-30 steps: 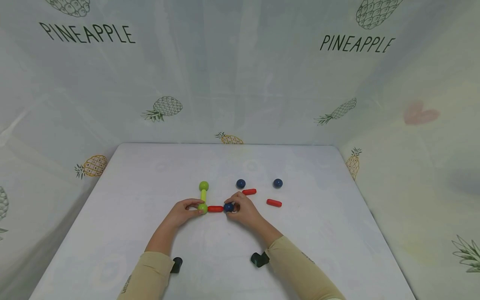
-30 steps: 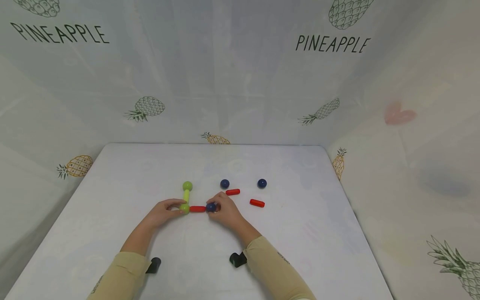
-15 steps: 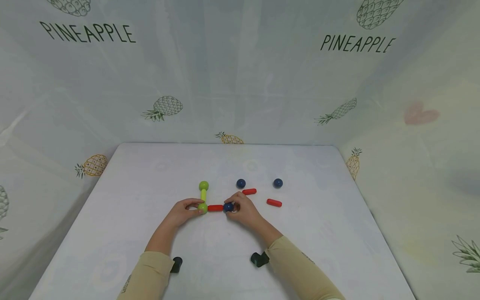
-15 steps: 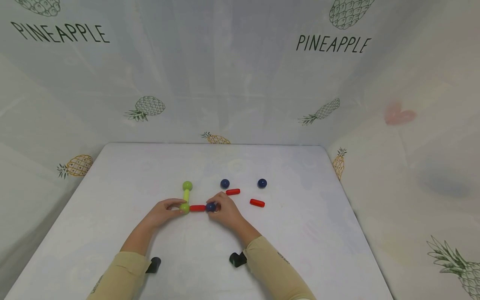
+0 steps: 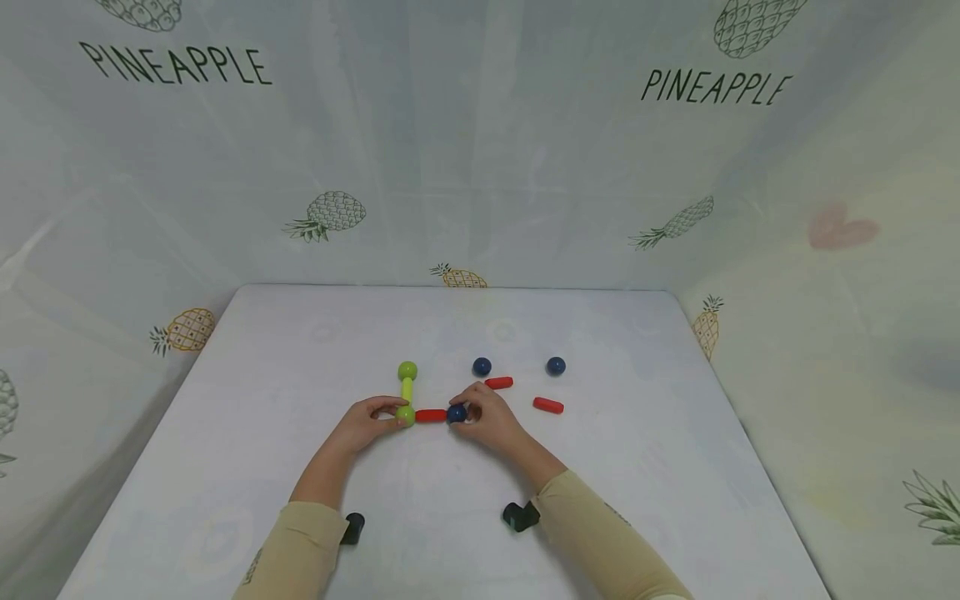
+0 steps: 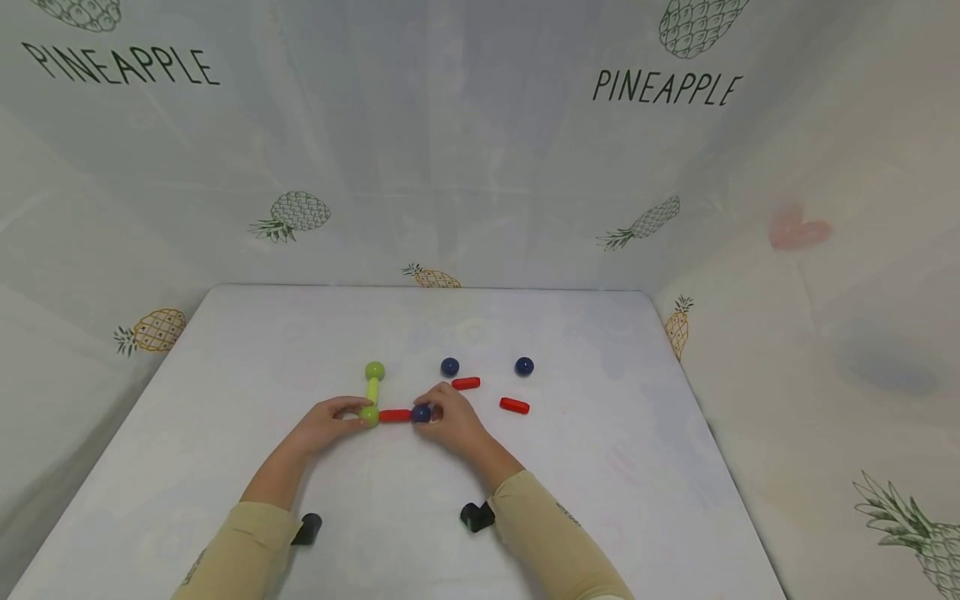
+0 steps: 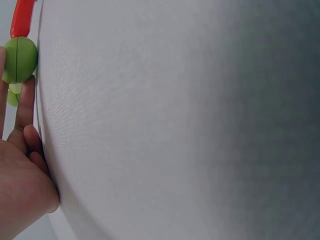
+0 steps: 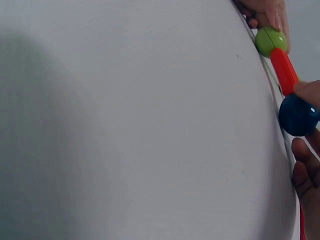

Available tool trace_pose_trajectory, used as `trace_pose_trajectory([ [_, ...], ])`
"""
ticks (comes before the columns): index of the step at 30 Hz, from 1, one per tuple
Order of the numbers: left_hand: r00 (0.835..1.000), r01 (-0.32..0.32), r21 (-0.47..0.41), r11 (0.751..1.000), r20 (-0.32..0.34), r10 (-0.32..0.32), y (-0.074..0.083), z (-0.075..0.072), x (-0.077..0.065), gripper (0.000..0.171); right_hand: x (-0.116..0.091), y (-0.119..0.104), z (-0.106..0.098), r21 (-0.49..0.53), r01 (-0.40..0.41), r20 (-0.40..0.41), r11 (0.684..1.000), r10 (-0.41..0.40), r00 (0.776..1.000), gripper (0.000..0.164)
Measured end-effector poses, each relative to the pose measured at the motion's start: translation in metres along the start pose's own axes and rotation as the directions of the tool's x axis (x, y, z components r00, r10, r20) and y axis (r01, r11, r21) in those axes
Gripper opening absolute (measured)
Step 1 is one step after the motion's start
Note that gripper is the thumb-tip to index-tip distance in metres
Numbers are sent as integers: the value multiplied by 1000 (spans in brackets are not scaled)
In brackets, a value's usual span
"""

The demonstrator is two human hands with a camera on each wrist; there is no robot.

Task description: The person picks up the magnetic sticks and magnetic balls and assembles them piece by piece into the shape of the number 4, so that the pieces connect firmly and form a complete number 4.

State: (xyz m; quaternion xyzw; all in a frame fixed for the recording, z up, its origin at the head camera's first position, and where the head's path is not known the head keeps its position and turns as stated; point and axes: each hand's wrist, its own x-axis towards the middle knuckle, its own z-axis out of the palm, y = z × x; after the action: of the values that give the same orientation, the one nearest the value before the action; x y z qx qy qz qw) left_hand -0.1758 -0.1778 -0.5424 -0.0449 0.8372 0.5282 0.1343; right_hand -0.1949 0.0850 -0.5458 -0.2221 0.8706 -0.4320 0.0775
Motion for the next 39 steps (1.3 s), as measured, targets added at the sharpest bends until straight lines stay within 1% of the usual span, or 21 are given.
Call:
trace_pose_trajectory([
  [3, 1000, 2, 3, 1000, 2, -2, 0, 0, 0, 33, 0, -1, -4, 8, -33, -22, 999, 33, 999, 34],
  [6, 1000, 3, -1, 1000, 6, -3, 0, -1, 0, 33, 1, -1, -11, 32, -71, -59, 997, 73, 996, 33],
  [8, 1000, 3, -9, 1000, 8, -3, 0, -1, -1, 33, 2, 0, -15, 30, -86, -89, 996, 89, 992, 31],
  [16, 1000, -1, -11, 1000, 6, 1, 1, -1, -1, 32, 4, 0, -27, -4, -51, -174, 999, 49, 983, 29],
  [22, 1000, 0, -17, 1000, 3, 0, 1, -1, -1, 33, 6, 6, -32, -15, -65, -237, 998, 60, 970, 27],
  [27, 1000, 1, -15, 1000, 1, -1, -1, 0, 0, 32, 7, 11, -36, -17, -103, -251, 995, 96, 963, 26],
  [29, 1000, 0, -10, 1000, 0, 0, -2, 0, 0, 32, 7, 12, -38, -29, -109, -253, 994, 99, 963, 24],
  [35, 1000, 7, -26, 1000, 0, -7, -2, 0, 0, 32, 10, 14, -44, -94, -93, -253, 991, 66, 965, 23],
  [39, 1000, 16, -39, 999, 1, -16, -1, 0, 0, 33, 12, 15, -49, -164, -94, -225, 982, 56, 973, 26],
])
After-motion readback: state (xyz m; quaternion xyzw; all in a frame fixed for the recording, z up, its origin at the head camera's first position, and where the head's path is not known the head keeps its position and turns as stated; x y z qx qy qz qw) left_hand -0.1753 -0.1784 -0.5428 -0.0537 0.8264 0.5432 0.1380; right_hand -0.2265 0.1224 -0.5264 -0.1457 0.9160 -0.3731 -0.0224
